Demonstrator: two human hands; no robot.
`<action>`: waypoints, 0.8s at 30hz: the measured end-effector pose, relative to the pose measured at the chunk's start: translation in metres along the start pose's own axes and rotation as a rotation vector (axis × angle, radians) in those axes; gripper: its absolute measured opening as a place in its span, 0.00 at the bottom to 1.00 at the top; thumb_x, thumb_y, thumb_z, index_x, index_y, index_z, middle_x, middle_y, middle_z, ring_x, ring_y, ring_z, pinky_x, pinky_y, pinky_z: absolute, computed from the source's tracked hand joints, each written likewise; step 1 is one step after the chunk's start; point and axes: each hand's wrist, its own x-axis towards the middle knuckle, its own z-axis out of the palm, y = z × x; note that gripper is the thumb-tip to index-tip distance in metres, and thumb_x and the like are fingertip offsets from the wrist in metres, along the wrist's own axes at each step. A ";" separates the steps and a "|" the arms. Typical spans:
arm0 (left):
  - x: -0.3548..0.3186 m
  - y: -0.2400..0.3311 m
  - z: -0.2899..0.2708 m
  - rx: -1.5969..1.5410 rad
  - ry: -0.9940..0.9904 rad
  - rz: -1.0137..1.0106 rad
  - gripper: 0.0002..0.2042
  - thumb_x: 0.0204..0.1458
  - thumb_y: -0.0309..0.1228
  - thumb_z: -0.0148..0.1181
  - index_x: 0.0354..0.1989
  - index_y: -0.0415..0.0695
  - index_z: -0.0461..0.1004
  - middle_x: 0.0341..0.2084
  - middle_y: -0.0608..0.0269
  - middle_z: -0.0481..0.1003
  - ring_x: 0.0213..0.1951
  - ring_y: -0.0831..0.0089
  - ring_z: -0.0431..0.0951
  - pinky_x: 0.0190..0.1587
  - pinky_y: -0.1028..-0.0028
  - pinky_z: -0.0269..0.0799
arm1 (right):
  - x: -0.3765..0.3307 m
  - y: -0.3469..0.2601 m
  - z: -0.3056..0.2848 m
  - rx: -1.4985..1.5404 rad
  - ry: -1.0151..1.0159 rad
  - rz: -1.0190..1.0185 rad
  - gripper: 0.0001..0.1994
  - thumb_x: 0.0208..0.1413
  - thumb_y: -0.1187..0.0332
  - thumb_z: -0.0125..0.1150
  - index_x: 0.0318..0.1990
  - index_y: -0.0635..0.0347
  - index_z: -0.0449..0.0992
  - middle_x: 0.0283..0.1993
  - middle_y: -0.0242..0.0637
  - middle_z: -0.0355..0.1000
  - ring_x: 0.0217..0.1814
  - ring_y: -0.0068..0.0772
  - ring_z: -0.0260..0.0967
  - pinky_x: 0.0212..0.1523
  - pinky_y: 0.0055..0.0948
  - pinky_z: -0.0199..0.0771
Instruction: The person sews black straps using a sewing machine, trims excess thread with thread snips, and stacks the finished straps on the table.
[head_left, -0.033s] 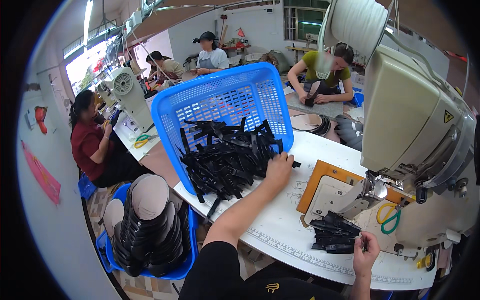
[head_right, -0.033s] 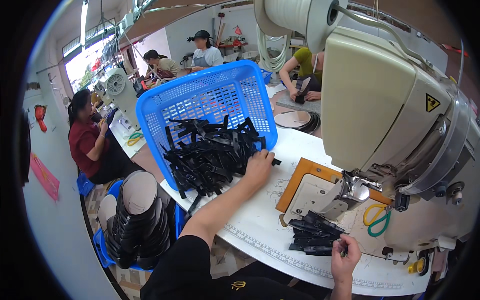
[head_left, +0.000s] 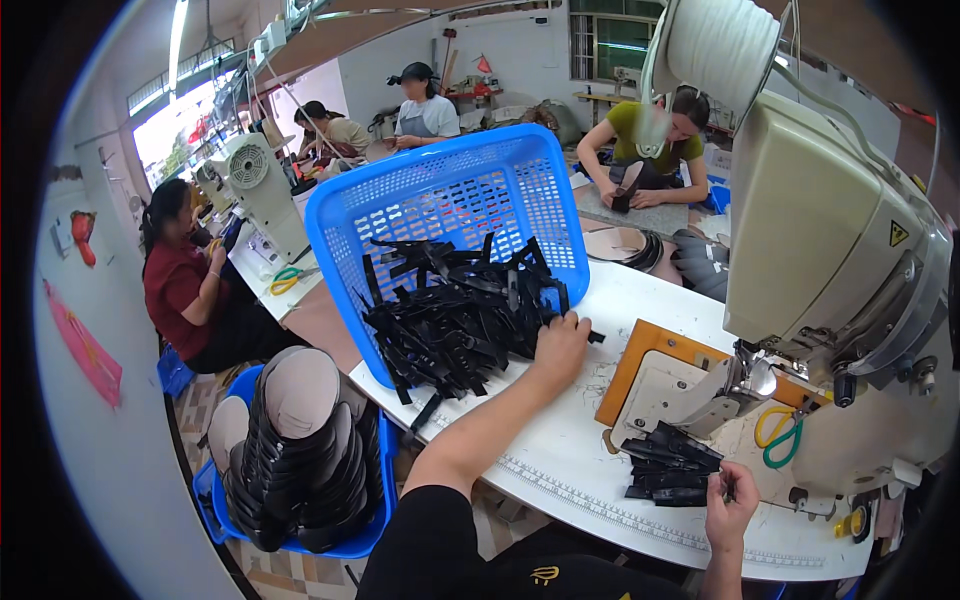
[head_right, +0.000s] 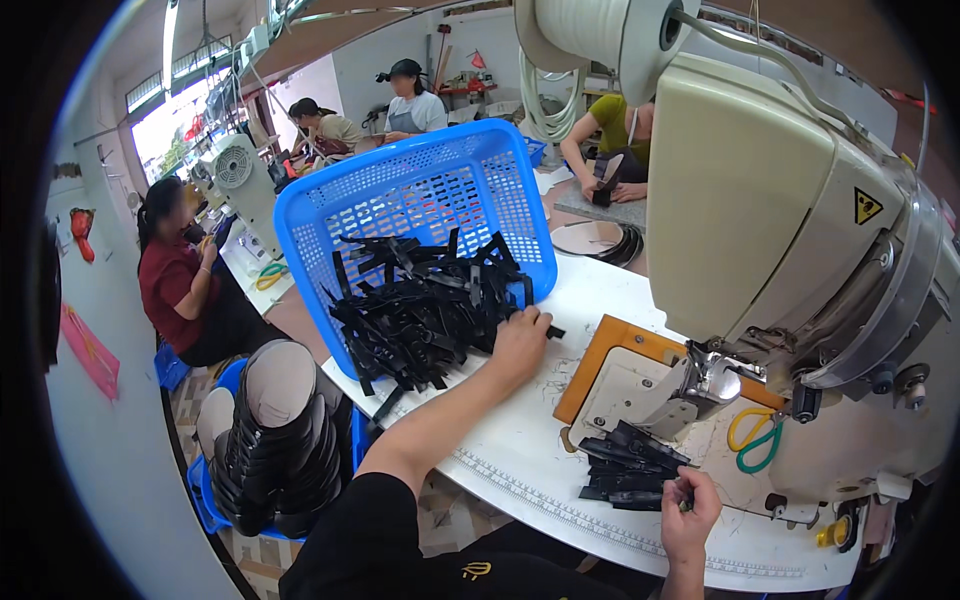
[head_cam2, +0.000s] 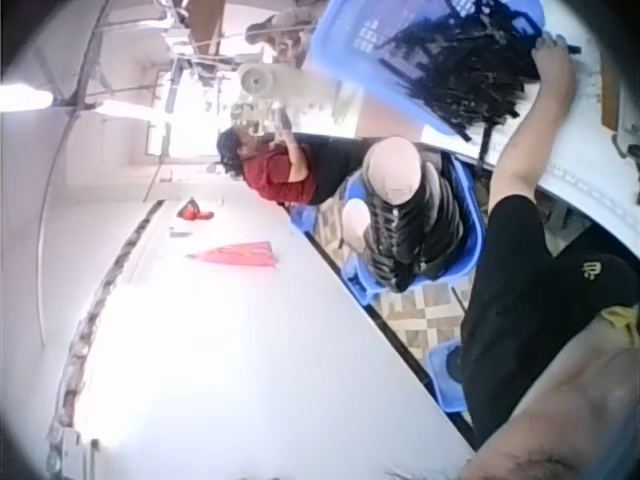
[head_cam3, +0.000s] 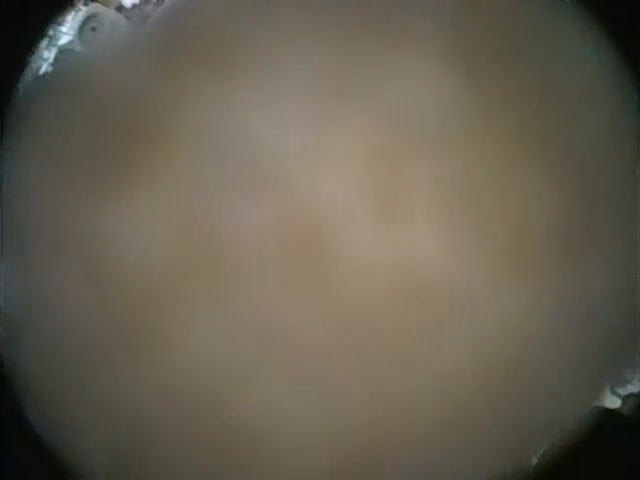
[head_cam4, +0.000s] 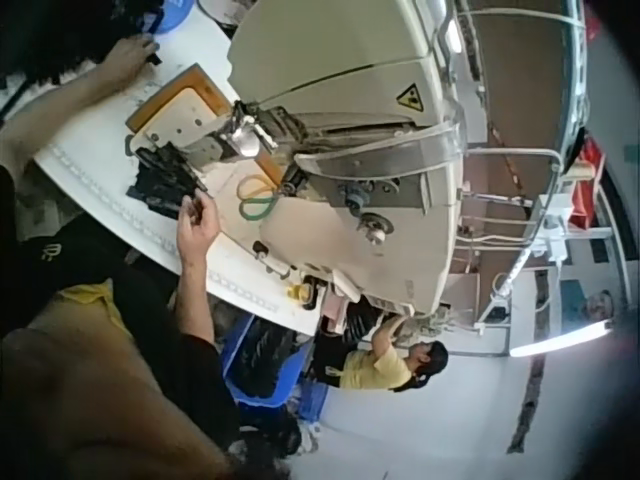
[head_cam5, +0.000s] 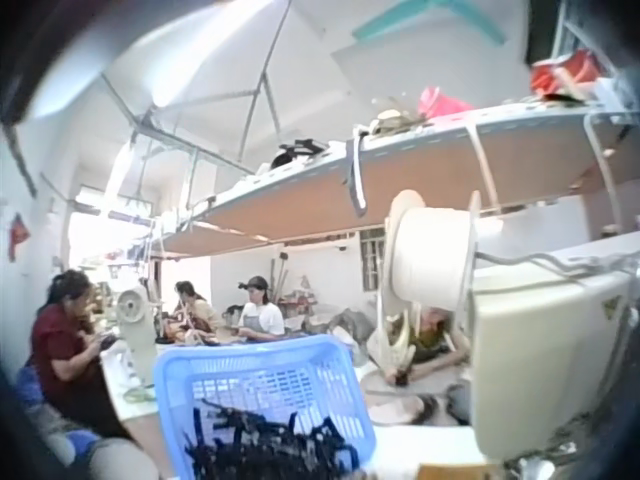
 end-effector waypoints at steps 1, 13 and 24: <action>-0.012 0.006 -0.006 -0.044 -0.074 -0.021 0.12 0.39 0.27 0.56 0.35 0.45 0.68 0.31 0.59 0.68 0.35 0.62 0.71 0.30 0.66 0.69 | 0.002 -0.005 0.003 -0.011 -0.027 -0.028 0.08 0.46 0.81 0.55 0.36 0.65 0.68 0.24 0.27 0.58 0.25 0.16 0.54 0.27 0.16 0.56; -0.092 -0.037 -0.121 -0.576 0.106 -0.297 0.14 0.37 0.32 0.65 0.34 0.42 0.73 0.33 0.58 0.71 0.38 0.59 0.69 0.42 0.62 0.63 | 0.086 -0.074 0.084 0.024 -0.459 -0.297 0.05 0.46 0.79 0.55 0.31 0.65 0.66 0.18 0.32 0.62 0.19 0.22 0.57 0.21 0.21 0.58; -0.108 -0.088 -0.113 -0.315 0.174 -0.755 0.41 0.36 0.39 0.67 0.59 0.38 0.52 0.60 0.41 0.43 0.60 0.44 0.44 0.60 0.53 0.42 | 0.197 -0.014 0.314 -0.056 -0.692 -0.195 0.30 0.46 0.82 0.43 0.61 0.57 0.52 0.60 0.49 0.50 0.64 0.44 0.49 0.62 0.29 0.48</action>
